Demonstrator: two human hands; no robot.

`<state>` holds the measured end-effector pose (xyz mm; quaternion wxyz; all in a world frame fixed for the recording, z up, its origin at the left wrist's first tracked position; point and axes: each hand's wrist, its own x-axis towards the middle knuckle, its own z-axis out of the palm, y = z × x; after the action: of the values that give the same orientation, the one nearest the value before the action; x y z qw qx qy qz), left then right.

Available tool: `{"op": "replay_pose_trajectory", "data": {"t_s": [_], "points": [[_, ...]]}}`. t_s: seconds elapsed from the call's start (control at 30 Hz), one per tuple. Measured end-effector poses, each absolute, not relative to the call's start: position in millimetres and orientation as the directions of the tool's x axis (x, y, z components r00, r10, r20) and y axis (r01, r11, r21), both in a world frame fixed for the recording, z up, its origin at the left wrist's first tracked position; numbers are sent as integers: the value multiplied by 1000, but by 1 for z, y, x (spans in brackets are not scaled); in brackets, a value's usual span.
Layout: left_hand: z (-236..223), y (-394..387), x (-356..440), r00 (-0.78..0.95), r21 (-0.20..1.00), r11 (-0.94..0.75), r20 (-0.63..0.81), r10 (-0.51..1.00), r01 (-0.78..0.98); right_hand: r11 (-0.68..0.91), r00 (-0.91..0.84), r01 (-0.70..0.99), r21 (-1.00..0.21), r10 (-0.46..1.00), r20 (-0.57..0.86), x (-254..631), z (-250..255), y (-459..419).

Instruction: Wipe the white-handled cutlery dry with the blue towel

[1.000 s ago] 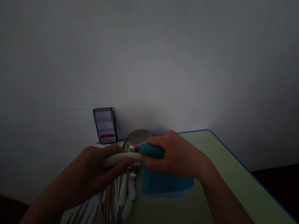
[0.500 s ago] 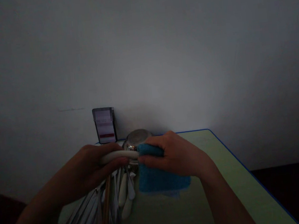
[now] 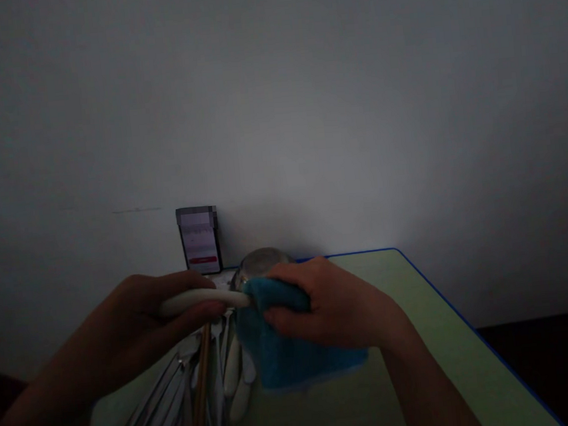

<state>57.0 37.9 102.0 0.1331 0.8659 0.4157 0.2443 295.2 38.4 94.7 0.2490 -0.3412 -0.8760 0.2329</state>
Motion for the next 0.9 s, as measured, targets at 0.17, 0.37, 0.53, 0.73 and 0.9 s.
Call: {"op": "replay_pose_trajectory", "data": {"t_s": [0.17,0.37,0.53,0.73,0.9], "points": [[102,35,66,534,374,-626,329,779,684,665,-581,544,-512,739,342,289,92,38],[103,34,68,546,360,-633,321,774,685,671,-553,561,-486,740,384,286,90,40],[102,33,69,540,369,-627,319,779,686,687,-555,514,-513,723,412,285,91,39],[102,34,70,543,371,-626,310,780,686,704,-562,478,-525,705,433,286,92,38],[102,32,68,545,344,-626,309,779,700,704,-588,448,-551,696,412,288,93,39]]}}
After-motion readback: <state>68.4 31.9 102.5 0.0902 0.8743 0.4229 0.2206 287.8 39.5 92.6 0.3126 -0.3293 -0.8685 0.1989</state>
